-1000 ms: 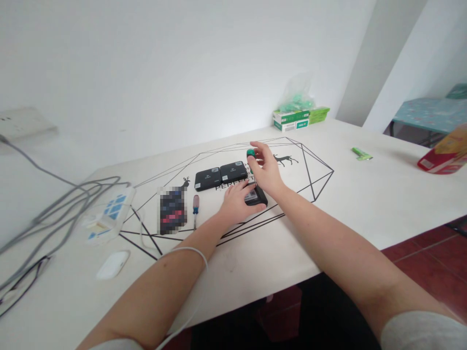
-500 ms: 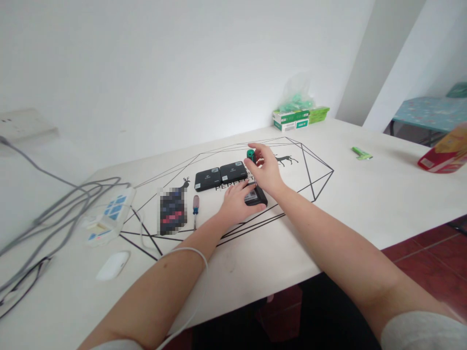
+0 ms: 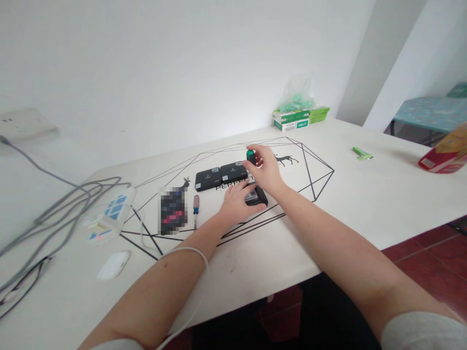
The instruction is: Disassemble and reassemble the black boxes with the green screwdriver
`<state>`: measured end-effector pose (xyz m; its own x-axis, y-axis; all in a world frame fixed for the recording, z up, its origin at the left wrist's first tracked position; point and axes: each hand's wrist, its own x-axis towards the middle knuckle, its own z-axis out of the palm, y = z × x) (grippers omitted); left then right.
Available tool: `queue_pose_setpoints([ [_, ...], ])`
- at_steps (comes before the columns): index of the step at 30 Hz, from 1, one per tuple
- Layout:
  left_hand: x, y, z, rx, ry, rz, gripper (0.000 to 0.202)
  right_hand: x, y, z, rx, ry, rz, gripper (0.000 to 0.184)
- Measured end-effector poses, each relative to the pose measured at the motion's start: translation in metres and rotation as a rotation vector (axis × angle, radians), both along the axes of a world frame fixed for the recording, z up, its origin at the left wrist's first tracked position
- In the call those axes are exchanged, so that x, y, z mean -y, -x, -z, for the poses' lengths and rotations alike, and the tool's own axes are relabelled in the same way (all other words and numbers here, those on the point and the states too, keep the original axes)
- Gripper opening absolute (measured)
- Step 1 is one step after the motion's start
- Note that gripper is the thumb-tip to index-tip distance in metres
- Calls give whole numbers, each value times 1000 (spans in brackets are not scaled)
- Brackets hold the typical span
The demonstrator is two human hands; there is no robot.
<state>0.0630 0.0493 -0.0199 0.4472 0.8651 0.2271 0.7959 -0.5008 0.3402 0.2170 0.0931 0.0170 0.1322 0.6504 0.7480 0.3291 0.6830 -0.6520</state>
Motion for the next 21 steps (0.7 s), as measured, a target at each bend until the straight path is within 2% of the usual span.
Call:
queue_pose_setpoints([
  [7,-3,2,4,3,-10,20,72,1,1,1,-75,55,-120,34],
  [10,-3,1,3,3,-6,23,71,1,0,0,-42,29,-89,30],
  [14,-2,1,2,5,-7,27,70,0,-1,0,18,5,-18,38],
  [21,-4,2,5,12,-13,27,73,2,1,1,-26,38,-80,46],
])
